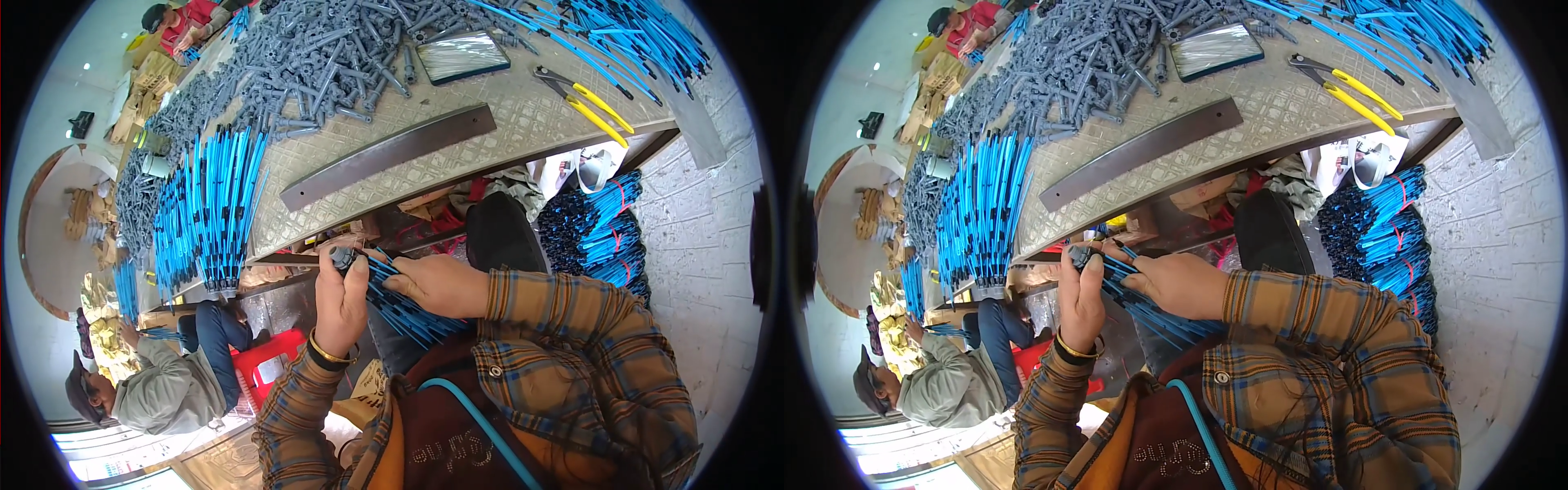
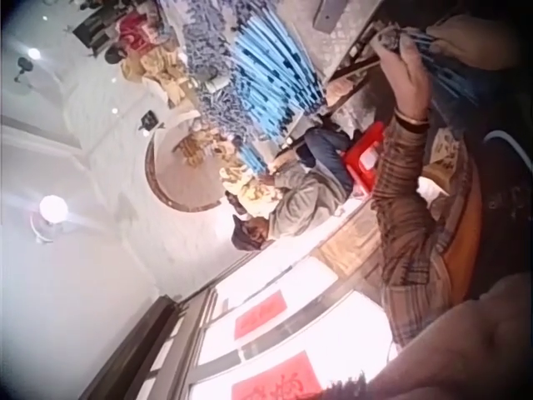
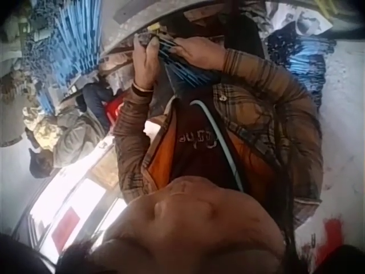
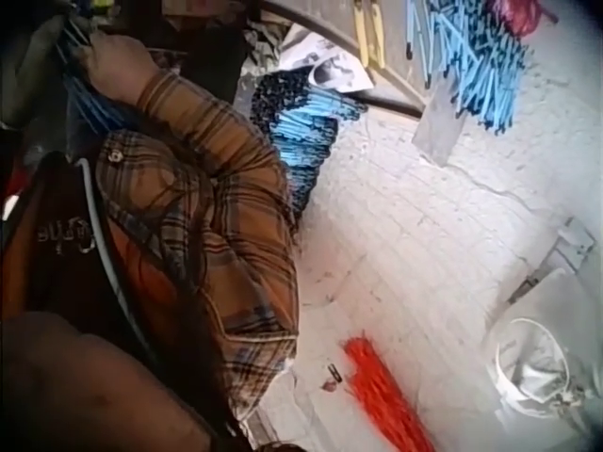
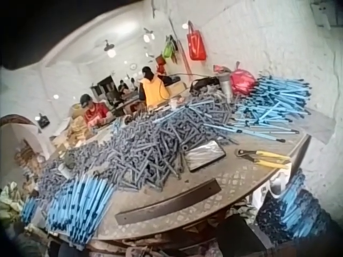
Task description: The person threads plastic rods onto a wire ring, mounts them onto a plastic hub, twists the wire to secure the rods, and cuts the excess wire using pliers.
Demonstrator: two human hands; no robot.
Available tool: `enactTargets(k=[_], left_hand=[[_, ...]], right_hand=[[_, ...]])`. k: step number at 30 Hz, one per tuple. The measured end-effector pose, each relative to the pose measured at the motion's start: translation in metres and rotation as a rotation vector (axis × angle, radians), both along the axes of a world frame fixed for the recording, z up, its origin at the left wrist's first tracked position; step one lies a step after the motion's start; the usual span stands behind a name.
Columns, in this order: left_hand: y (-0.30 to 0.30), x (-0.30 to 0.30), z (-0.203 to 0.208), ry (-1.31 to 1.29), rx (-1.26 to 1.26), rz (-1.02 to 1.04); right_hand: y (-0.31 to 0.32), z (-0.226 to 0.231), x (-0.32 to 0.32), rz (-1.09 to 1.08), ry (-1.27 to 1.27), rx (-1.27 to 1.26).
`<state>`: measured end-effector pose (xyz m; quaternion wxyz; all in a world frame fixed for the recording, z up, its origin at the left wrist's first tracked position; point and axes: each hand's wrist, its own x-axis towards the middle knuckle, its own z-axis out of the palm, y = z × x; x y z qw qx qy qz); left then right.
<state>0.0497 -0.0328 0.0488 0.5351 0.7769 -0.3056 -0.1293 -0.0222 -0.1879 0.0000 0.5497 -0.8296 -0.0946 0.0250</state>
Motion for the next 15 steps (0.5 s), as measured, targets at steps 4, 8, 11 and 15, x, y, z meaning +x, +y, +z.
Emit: enactTargets(k=[4, 8, 11, 15], left_hand=[[0.002, 0.004, -0.002, 0.007, -0.019, -0.040], [0.003, 0.000, 0.003, 0.021, 0.006, -0.070], [0.003, 0.004, 0.003, -0.019, 0.023, -0.081], [0.004, -0.003, -0.005, -0.005, -0.011, -0.070]], right_hand=[[0.000, 0.001, 0.000, -0.014, -0.003, -0.009], [0.002, 0.002, -0.006, -0.038, -0.026, 0.000], [0.001, 0.005, -0.005, -0.072, -0.064, -0.003], [0.001, 0.006, -0.011, -0.035, 0.036, -0.064]])
